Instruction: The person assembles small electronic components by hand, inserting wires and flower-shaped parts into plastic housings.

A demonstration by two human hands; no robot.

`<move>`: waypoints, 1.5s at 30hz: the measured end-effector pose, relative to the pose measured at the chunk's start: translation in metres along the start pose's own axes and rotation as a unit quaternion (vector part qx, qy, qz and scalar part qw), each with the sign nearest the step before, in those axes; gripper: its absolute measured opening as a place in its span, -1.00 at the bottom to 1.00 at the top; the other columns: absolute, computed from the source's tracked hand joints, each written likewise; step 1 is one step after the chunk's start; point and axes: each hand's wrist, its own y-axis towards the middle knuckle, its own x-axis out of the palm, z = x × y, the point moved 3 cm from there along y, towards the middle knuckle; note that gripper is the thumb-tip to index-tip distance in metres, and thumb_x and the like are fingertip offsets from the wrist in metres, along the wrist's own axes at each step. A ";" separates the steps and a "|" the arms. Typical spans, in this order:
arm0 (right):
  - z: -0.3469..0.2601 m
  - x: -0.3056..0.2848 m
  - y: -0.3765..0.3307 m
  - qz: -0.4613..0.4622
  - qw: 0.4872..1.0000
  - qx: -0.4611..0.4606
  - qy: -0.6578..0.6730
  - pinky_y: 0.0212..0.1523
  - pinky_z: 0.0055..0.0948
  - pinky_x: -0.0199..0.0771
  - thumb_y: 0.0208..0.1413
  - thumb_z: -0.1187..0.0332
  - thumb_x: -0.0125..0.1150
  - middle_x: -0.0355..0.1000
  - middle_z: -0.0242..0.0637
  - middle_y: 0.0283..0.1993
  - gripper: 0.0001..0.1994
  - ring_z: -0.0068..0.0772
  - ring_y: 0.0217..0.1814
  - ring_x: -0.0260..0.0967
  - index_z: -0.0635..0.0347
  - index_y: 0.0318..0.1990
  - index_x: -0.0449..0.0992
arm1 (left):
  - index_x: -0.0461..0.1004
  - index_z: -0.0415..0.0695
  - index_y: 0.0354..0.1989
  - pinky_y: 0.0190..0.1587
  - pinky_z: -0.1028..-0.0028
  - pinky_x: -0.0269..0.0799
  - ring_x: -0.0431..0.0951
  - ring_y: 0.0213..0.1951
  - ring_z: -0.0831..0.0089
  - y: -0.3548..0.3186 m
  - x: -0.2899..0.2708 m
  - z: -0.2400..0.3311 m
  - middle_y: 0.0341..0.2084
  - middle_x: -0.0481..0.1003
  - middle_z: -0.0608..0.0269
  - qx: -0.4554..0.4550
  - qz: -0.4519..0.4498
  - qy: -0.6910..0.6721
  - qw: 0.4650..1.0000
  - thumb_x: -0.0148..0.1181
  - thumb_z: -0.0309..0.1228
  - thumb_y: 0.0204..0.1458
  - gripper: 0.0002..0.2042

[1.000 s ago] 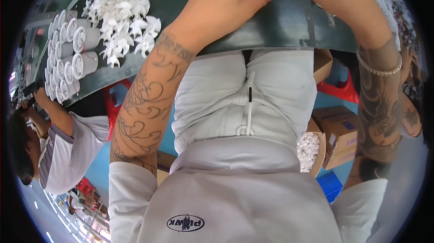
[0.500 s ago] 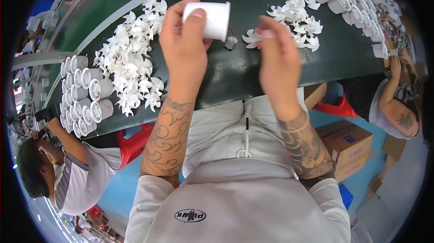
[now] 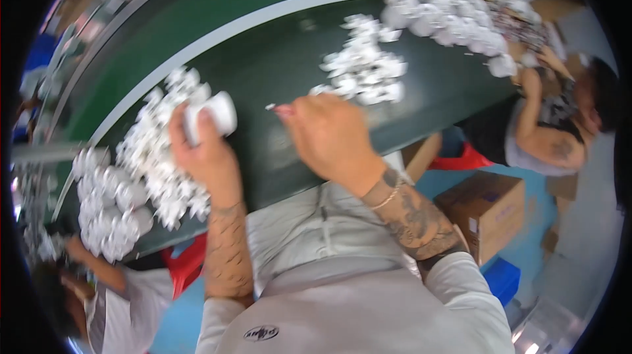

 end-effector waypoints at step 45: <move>0.039 -0.036 -0.034 -0.116 0.972 -0.150 -0.140 -0.16 -0.22 0.30 -0.03 0.49 0.21 0.38 -0.22 -0.24 -0.71 -0.15 -0.14 0.34 0.19 -0.09 0.55 | 0.50 -0.21 -0.32 -0.08 0.22 0.42 0.50 -0.19 0.11 -0.175 -0.015 0.055 -0.27 0.51 0.10 0.131 -0.540 -0.115 0.824 0.17 -0.41 -0.06 -0.84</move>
